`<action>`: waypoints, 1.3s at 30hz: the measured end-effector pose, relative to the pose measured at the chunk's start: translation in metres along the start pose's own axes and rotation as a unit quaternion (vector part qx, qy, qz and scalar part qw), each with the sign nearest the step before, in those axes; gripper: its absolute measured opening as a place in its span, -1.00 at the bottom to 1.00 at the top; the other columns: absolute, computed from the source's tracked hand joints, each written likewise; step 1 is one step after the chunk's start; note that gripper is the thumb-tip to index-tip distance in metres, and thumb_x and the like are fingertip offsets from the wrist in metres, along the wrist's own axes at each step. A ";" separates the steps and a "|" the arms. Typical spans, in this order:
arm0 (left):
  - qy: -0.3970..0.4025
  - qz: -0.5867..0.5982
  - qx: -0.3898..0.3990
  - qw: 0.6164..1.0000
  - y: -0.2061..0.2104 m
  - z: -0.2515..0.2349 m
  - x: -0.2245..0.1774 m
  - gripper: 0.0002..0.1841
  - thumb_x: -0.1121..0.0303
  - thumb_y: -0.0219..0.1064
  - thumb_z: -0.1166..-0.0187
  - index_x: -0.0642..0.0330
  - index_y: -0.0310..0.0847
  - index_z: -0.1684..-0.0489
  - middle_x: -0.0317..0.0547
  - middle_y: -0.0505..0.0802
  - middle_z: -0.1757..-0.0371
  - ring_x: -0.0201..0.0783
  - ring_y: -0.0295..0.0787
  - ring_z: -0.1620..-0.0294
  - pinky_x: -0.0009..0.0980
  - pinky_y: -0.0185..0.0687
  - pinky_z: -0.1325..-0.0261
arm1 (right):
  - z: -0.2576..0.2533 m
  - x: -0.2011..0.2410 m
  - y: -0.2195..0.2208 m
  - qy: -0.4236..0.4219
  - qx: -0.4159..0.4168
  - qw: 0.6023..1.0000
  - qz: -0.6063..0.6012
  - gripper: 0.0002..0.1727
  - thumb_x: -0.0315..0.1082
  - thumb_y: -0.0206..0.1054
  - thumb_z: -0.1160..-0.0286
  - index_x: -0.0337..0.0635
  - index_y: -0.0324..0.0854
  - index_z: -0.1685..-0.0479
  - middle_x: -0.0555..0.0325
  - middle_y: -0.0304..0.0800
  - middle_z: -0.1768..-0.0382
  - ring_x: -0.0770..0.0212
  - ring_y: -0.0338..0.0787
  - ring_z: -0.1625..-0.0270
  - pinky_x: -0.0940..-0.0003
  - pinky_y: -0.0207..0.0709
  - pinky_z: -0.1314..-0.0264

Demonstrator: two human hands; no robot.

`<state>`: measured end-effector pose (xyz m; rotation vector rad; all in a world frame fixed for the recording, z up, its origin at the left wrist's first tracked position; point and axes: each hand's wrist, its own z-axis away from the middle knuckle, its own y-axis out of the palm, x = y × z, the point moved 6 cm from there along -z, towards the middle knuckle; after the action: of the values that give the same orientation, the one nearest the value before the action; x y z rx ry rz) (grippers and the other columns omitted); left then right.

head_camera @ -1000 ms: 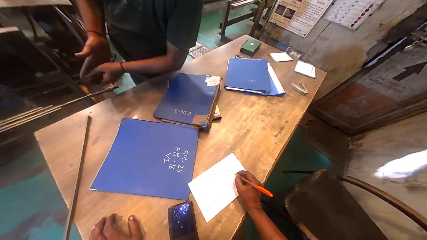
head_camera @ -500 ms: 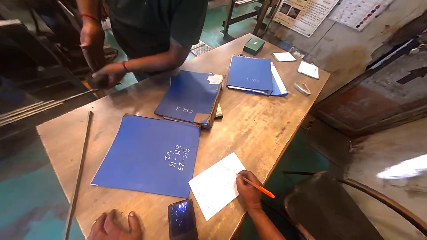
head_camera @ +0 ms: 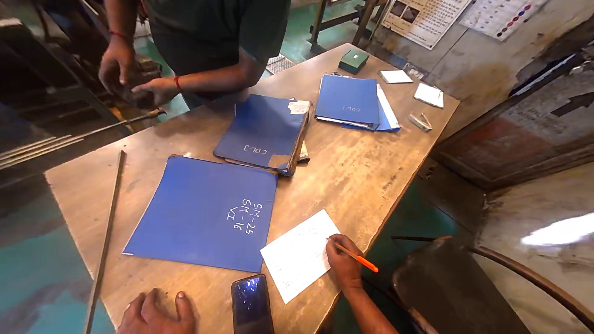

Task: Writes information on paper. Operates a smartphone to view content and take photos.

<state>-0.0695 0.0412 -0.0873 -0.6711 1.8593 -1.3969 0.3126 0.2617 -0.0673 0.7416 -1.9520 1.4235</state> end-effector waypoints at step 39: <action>0.002 0.030 -0.009 1.000 0.004 0.003 0.002 -0.25 -0.22 0.04 -0.59 0.23 0.52 -0.53 0.30 0.52 -0.62 0.33 0.30 -0.72 0.25 0.04 -0.73 | 0.000 -0.005 0.000 0.038 0.001 0.999 -0.011 -0.86 -0.38 0.37 -0.36 -0.26 0.78 0.28 0.15 0.77 0.47 0.37 0.71 0.53 0.42 0.64 0.46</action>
<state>-0.0684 0.0393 -0.0925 -0.6179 1.8815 -1.3451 0.3159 0.2616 -0.0706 0.6969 -1.8790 1.4204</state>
